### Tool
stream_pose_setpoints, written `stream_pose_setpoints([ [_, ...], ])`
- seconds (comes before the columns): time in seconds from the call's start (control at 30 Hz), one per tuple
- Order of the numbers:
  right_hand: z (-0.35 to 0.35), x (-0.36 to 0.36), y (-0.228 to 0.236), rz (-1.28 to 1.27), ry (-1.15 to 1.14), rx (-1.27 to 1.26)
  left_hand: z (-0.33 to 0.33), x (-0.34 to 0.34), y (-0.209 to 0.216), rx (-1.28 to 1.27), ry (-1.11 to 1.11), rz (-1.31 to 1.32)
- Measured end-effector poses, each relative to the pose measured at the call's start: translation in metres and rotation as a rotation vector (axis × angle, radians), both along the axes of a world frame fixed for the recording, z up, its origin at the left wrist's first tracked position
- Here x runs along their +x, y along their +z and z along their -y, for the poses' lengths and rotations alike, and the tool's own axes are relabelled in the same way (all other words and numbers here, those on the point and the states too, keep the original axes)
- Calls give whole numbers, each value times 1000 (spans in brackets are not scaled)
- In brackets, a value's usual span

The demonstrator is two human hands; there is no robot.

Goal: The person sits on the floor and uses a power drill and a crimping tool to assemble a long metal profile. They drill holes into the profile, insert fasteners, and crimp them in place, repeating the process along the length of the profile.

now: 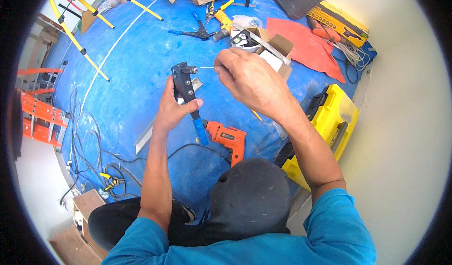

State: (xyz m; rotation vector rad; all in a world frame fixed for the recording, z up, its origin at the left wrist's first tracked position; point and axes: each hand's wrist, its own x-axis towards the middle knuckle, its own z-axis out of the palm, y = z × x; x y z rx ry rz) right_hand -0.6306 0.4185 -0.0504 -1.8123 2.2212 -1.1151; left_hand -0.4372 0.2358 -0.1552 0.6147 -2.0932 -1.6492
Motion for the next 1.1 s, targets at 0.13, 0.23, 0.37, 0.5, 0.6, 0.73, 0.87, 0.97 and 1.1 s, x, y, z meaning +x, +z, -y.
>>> stream_pose_setpoints([
  [0.13, 2, 2, 2, -9, 11, 32, -2, 2, 4, -11, 18, 38],
  [0.23, 2, 4, 2, 2, 18, 34, -3, 2, 3, -4, 15, 11],
  [0.37, 3, 6, 2, -28, 32, 40, -2, 4, 0, -39, 18, 37],
  [0.5, 0, 10, 2, -83, 1, 98, 0, 5, -3, -135, 8, 54],
  [0.6, 1, 12, 1, -126, -22, 127, 0, 4, -6, -135, 3, 110],
  [0.73, 3, 12, -3, -105, -32, 129, -4, 0, -13, -59, -19, 41],
  [0.87, 4, 11, -7, -93, -36, 142, -7, -1, -18, 7, -33, 17],
  [0.97, 5, 11, -7, -100, -55, 165, -8, -1, -18, 23, -38, 65],
  [1.1, 3, 11, 1, -270, -39, 195, -11, -4, -12, -26, 17, 71],
])
